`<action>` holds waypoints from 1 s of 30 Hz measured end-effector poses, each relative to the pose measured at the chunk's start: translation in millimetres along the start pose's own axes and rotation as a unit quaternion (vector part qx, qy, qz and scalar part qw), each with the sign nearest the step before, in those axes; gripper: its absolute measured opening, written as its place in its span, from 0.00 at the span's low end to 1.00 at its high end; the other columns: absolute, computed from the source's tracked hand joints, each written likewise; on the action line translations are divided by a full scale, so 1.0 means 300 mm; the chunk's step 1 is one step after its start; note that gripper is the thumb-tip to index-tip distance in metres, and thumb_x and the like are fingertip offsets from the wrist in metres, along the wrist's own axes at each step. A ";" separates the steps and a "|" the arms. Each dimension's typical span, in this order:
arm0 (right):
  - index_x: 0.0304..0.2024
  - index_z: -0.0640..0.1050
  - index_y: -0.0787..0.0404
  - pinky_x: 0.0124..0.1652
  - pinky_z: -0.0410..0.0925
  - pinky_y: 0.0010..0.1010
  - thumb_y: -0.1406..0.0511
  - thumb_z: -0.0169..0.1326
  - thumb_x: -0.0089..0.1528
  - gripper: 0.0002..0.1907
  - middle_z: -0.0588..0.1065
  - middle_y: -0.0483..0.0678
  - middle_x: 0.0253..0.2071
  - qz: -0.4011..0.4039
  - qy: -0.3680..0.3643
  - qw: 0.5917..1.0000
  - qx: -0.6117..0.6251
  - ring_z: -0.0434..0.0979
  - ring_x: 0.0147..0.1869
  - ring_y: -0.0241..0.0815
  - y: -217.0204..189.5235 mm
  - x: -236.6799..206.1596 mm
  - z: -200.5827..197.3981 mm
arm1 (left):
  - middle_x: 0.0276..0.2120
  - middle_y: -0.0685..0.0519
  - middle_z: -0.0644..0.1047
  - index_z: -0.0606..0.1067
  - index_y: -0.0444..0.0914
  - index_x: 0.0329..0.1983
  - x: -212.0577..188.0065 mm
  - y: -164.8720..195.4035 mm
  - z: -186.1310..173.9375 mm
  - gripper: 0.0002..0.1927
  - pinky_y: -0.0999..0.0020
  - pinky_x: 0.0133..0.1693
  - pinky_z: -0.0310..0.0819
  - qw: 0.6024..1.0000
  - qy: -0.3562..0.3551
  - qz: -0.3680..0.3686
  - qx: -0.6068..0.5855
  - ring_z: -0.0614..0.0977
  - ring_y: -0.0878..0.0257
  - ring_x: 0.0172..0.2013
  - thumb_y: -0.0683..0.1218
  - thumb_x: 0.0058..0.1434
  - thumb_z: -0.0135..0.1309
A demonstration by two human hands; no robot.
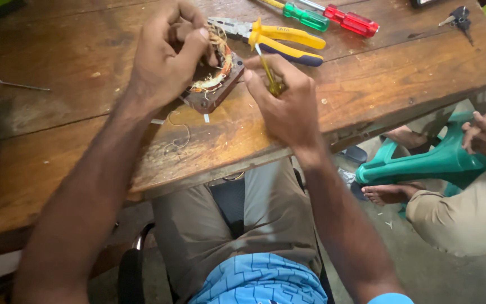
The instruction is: The person sits at a wooden workbench repairing an electric motor stator. They use a small screwdriver to pry at the copper windings, pull loose wire ends out of the stator, and tie the wire bundle together with string, working around the stator by hand.
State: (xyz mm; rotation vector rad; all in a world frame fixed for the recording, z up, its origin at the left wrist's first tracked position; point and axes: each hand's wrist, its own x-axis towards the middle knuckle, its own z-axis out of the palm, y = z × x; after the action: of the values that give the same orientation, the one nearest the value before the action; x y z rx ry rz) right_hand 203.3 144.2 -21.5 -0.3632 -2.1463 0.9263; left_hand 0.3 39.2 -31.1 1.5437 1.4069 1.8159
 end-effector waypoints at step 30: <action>0.51 0.76 0.65 0.33 0.78 0.28 0.63 0.59 0.70 0.12 0.83 0.53 0.38 -0.065 0.003 0.997 -0.029 0.86 0.37 0.38 0.056 -0.016 0.073 | 0.22 0.59 0.67 0.62 0.37 0.43 -0.016 -0.027 -0.081 0.15 0.74 0.22 0.62 0.981 0.144 0.060 0.117 0.69 0.69 0.20 0.43 0.84 0.54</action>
State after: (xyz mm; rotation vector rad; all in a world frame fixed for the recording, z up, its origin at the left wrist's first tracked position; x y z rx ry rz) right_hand 189.6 142.4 -45.9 -0.2502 -2.1676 0.7894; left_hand -22.3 28.1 -38.1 1.5522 1.7471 2.0762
